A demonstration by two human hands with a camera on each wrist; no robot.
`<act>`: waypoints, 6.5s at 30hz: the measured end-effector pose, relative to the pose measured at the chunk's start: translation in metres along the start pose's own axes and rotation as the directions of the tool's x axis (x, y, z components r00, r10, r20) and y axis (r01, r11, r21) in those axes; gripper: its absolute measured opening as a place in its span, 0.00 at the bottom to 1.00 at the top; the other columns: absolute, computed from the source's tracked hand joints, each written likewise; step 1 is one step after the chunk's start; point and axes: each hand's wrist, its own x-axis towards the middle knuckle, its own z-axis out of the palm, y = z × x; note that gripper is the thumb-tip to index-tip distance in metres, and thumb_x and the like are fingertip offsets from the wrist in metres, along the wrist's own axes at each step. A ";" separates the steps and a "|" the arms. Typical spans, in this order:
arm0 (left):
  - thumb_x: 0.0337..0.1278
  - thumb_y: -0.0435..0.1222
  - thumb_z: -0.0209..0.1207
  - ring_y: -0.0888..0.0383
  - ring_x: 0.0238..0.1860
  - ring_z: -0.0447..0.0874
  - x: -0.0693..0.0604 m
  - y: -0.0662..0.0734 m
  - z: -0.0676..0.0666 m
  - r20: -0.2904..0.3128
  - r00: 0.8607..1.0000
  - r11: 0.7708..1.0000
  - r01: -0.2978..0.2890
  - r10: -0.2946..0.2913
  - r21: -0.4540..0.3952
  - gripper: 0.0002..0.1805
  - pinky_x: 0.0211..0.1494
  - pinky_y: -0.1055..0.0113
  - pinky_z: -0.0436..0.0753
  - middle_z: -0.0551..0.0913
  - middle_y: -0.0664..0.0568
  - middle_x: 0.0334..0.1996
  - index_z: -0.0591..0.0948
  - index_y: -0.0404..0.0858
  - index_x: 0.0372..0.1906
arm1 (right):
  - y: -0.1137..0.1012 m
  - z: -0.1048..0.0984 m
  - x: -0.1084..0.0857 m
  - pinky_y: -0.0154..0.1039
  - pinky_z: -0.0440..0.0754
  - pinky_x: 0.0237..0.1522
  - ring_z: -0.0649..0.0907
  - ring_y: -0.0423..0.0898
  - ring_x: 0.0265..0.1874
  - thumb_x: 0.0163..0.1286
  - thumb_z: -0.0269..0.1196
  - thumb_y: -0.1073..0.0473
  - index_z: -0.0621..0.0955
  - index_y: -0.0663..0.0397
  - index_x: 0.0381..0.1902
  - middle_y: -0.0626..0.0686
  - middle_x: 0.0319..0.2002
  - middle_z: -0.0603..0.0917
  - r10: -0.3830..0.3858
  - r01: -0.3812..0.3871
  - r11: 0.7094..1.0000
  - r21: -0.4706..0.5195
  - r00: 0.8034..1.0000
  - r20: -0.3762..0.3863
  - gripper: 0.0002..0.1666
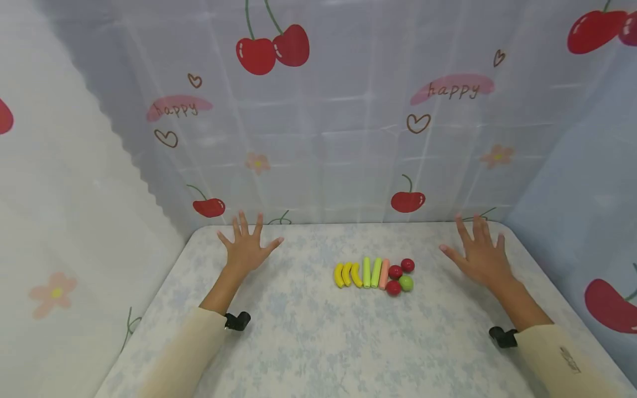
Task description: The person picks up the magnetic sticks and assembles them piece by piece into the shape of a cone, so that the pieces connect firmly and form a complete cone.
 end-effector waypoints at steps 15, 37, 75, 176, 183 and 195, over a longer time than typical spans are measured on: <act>0.74 0.61 0.48 0.37 0.72 0.66 -0.033 0.051 0.010 0.076 0.989 0.924 -0.093 0.130 -0.371 0.36 0.66 0.35 0.70 0.62 0.38 0.76 0.66 0.47 0.77 | -0.047 -0.011 -0.032 0.76 0.65 0.60 0.66 0.76 0.68 0.78 0.54 0.37 0.59 0.62 0.79 0.73 0.75 0.58 -0.096 0.081 0.972 0.221 0.994 0.060 0.46; 0.70 0.47 0.62 0.57 0.15 0.79 -0.037 0.122 0.053 0.267 0.933 0.829 -0.057 0.243 -0.556 0.21 0.21 0.66 0.77 0.84 0.51 0.25 0.83 0.37 0.58 | -0.090 0.007 -0.045 0.43 0.84 0.33 0.85 0.45 0.33 0.65 0.72 0.58 0.86 0.61 0.50 0.56 0.44 0.88 -0.186 0.145 0.947 0.288 0.975 0.123 0.18; 0.64 0.37 0.67 0.52 0.17 0.85 -0.028 0.149 0.043 0.367 0.923 0.869 0.083 0.118 -0.488 0.09 0.19 0.69 0.80 0.82 0.49 0.19 0.82 0.34 0.34 | -0.098 0.018 -0.028 0.37 0.81 0.32 0.79 0.43 0.31 0.61 0.76 0.58 0.86 0.62 0.44 0.46 0.30 0.83 -0.187 0.066 0.915 0.397 0.943 0.275 0.18; 0.59 0.40 0.71 0.59 0.15 0.80 -0.132 0.121 0.057 0.460 0.810 0.534 0.224 0.363 -0.816 0.05 0.19 0.69 0.80 0.84 0.46 0.19 0.89 0.43 0.36 | -0.187 0.010 0.005 0.40 0.86 0.42 0.84 0.45 0.38 0.64 0.73 0.64 0.86 0.61 0.48 0.53 0.42 0.88 -0.409 0.271 0.829 0.490 0.890 0.201 0.15; 0.59 0.40 0.71 0.59 0.15 0.79 -0.130 0.121 0.058 0.468 0.805 0.529 0.234 0.365 -0.816 0.05 0.19 0.69 0.80 0.84 0.47 0.19 0.89 0.43 0.36 | -0.188 0.021 0.021 0.48 0.85 0.49 0.85 0.53 0.44 0.63 0.73 0.66 0.86 0.61 0.49 0.55 0.45 0.88 -0.450 0.326 0.840 0.433 0.865 0.221 0.16; 0.60 0.41 0.71 0.59 0.14 0.79 -0.128 0.124 0.060 0.450 0.810 0.523 0.215 0.377 -0.825 0.06 0.19 0.68 0.81 0.84 0.47 0.18 0.89 0.43 0.36 | -0.192 0.037 0.039 0.48 0.83 0.53 0.84 0.50 0.48 0.65 0.72 0.66 0.88 0.55 0.45 0.51 0.45 0.87 -0.501 0.377 0.846 0.377 0.805 0.319 0.11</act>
